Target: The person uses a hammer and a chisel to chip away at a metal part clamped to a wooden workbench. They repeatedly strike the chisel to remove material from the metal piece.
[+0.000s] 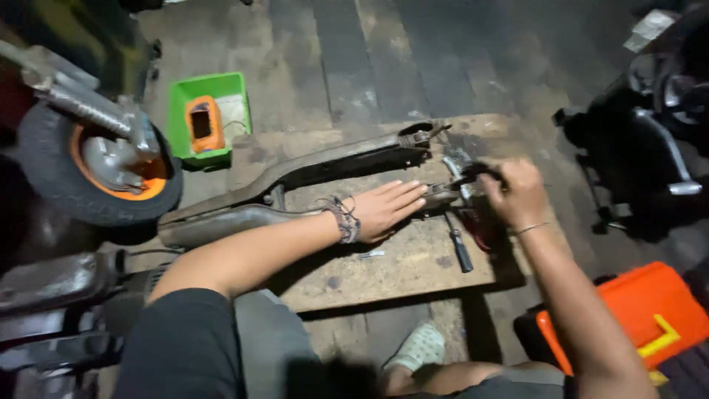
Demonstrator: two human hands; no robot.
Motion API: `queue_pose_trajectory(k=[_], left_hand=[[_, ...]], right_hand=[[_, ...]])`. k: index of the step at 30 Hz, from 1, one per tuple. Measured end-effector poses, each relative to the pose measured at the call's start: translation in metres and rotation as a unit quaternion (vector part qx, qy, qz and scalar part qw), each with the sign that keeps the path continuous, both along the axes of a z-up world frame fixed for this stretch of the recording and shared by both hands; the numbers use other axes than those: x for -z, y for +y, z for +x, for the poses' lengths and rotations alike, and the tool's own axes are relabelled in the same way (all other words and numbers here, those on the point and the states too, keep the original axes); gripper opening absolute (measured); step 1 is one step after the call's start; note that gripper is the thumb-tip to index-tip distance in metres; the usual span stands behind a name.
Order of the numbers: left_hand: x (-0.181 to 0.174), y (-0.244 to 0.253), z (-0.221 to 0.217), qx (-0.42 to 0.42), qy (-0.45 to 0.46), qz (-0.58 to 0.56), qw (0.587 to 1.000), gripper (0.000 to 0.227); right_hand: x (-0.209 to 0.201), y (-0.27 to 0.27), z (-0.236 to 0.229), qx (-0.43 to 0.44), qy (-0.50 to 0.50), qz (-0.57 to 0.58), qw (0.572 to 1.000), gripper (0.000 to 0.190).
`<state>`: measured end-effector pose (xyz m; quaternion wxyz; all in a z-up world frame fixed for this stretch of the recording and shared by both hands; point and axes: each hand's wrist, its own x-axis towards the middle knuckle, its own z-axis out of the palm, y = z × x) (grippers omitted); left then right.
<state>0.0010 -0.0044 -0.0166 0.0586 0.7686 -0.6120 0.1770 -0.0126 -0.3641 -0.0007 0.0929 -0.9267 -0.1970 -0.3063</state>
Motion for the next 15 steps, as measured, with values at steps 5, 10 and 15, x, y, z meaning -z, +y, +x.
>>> queue_pose_trajectory(k=[5, 10, 15], left_hand=[[-0.027, 0.005, -0.007, -0.011, 0.035, 0.031, 0.999, 0.083], [-0.013, 0.002, -0.002, 0.001, 0.042, 0.057, 0.997, 0.089], [-0.002, 0.001, 0.005, 0.019, 0.004, 0.006, 1.0, 0.09]], right_hand=[[0.007, -0.032, -0.009, 0.095, -0.01, -0.024, 0.995, 0.037], [-0.005, 0.001, -0.007, 0.06, 0.005, 0.028, 0.998, 0.021], [0.026, -0.005, -0.012, -0.018, 0.015, -0.064, 0.998, 0.039]])
